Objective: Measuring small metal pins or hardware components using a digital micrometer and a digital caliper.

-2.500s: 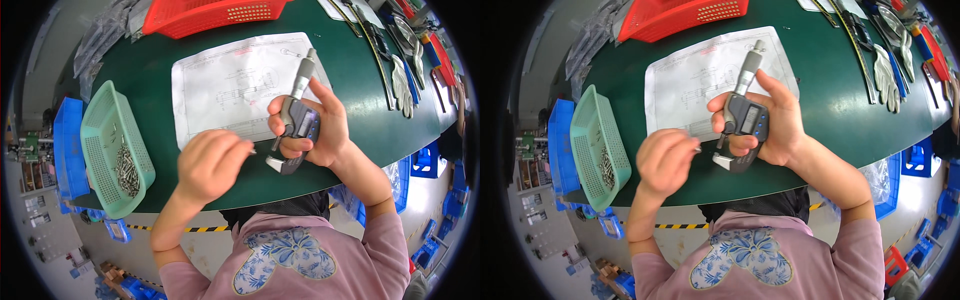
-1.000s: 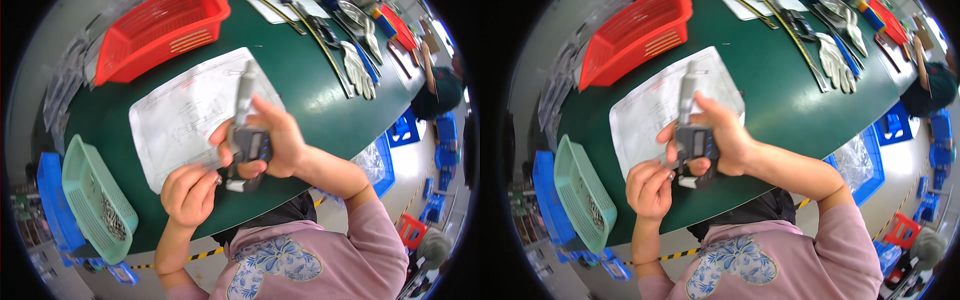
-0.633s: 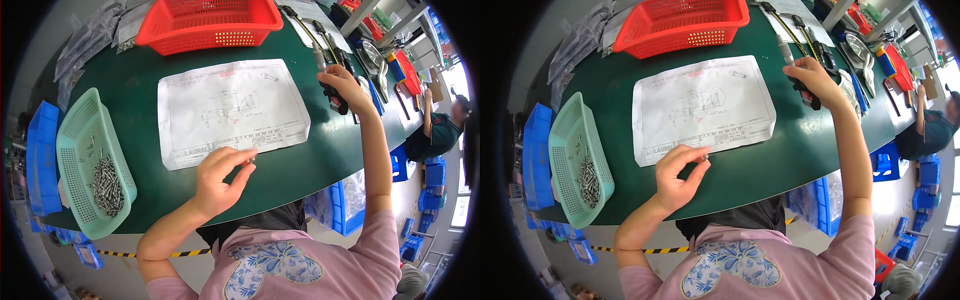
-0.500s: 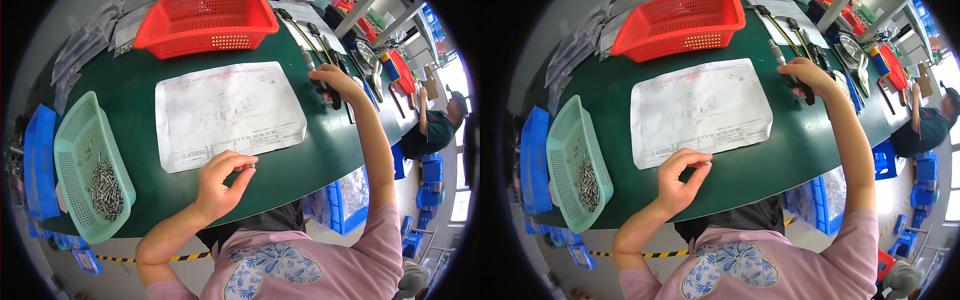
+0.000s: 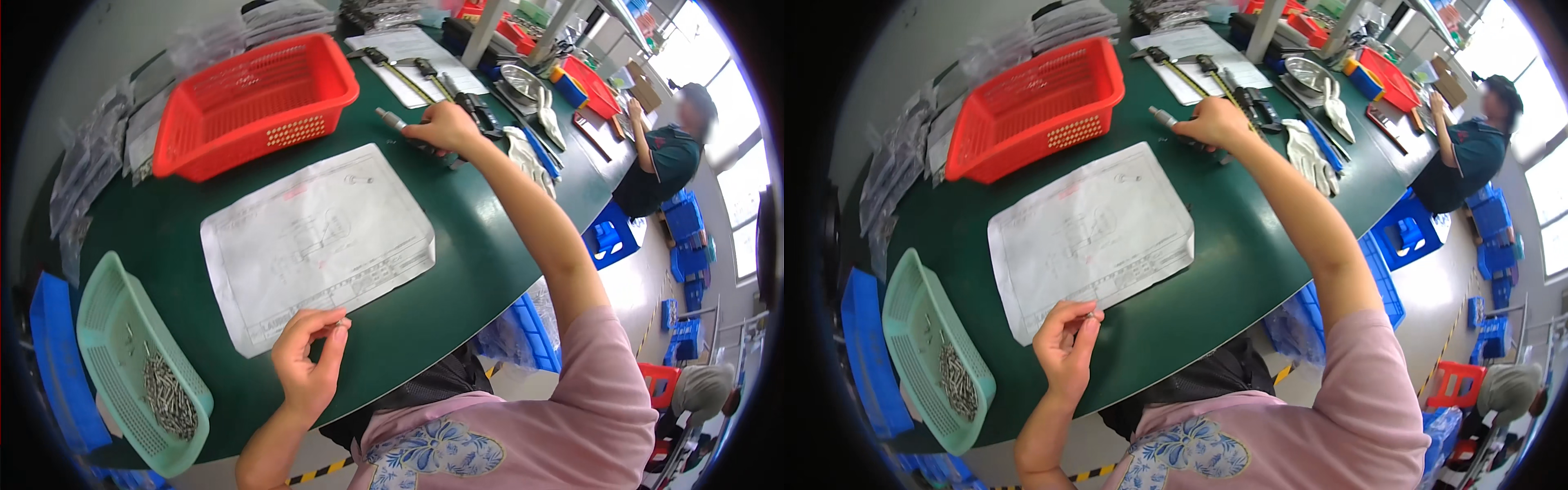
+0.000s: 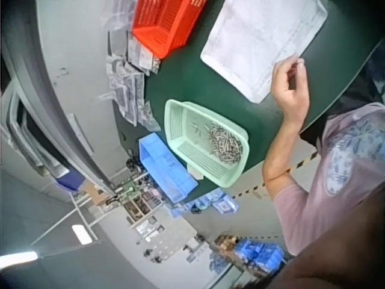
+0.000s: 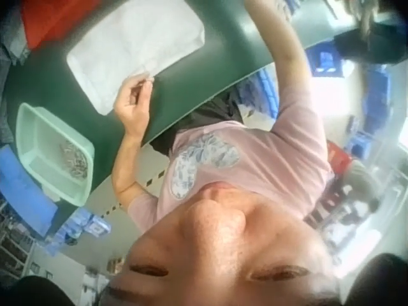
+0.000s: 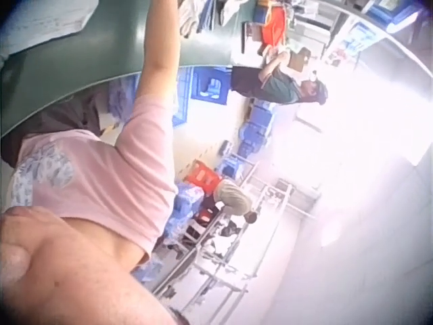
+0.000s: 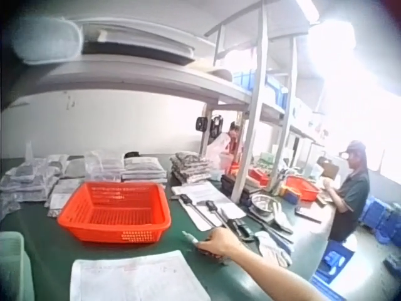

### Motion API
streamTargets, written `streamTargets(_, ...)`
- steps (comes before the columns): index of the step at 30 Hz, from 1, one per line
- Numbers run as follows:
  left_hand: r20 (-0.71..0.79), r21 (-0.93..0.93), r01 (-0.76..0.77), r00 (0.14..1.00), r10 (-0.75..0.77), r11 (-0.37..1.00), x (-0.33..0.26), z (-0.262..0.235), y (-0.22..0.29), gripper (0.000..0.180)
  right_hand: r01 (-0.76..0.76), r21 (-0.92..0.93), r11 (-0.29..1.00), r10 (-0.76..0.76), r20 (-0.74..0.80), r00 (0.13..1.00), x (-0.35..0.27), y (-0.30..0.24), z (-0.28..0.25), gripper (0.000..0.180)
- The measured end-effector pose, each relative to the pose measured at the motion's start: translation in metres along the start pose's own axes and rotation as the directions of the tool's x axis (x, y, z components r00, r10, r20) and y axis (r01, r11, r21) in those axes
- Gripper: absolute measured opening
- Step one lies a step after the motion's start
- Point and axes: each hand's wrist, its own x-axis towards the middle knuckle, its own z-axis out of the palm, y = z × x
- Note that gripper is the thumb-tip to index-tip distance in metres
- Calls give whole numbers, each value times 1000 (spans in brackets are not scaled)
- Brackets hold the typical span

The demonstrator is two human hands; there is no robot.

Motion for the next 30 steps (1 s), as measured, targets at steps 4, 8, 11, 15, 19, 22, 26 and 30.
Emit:
streamTargets(4,-8,-142,101,995,-103,985,0,0,2,15,50,-191,980,-98,-253,963,2,13,7,43)
streamTargets(8,-29,-228,127,990,-138,965,1,-4,6,11,169,-279,945,-292,-496,818,-2,30,30,36)
streamTargets(11,-46,-328,156,982,-181,932,1,-8,6,10,209,-323,923,-365,-561,743,1,33,36,31)
streamTargets(15,-88,-412,208,960,-265,887,6,-10,10,18,268,-317,910,-415,-671,614,10,37,19,30)
streamTargets(19,-149,-458,189,947,-284,869,10,-17,8,19,68,173,983,56,-623,780,27,35,-28,35)
streamTargets(22,-153,-489,160,952,-265,858,13,-21,8,18,226,13,974,-168,-627,761,60,50,-25,25)
streamTargets(26,-204,-525,137,938,-281,840,18,-30,5,20,116,-125,985,-157,-386,909,98,20,-6,29)
streamTargets(30,-277,-540,109,913,-298,835,28,-38,1,21,100,-354,930,-260,-442,859,152,-13,2,31)
